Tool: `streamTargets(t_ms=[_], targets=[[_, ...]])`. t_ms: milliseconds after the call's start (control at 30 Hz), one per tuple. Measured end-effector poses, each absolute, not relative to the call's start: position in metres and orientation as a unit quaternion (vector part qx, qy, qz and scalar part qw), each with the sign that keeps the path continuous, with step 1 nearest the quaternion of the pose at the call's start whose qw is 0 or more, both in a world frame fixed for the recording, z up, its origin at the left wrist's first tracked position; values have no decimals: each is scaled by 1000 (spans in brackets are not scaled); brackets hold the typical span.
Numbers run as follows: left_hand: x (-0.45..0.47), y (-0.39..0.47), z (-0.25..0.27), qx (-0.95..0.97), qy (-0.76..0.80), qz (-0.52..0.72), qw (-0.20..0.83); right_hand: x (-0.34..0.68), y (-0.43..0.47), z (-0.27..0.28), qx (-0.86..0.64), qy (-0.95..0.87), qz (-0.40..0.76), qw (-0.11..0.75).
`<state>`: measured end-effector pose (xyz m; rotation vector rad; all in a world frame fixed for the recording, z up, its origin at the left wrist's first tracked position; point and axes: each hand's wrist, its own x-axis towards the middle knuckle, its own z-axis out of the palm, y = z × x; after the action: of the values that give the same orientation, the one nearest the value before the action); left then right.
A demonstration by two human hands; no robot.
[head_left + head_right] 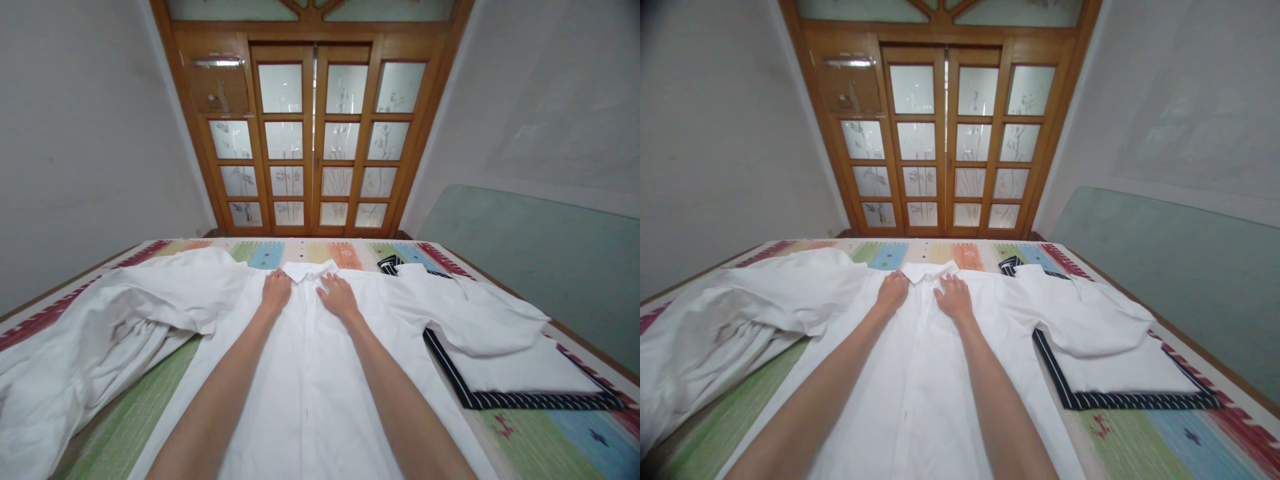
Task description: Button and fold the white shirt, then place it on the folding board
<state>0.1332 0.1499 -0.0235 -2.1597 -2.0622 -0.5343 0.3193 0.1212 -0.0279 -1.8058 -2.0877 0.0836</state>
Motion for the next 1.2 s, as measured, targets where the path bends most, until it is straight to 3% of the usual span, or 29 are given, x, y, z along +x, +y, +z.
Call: streamTargets(t_ms=[200, 433, 967, 1200], targets=[[143, 110, -29, -752, -652, -91, 19, 317, 116, -21, -650, -737, 44, 179], [133, 86, -24, -859, -497, -121, -3, 319, 117, -26, -633, -745, 11, 211], [153, 115, -18, -810, -570, -120, -66, 318, 116, -23, -619, -752, -21, 226], [171, 124, -17, -775, -605, -175, -48, 319, 116, -25, -610, -754, -31, 240]])
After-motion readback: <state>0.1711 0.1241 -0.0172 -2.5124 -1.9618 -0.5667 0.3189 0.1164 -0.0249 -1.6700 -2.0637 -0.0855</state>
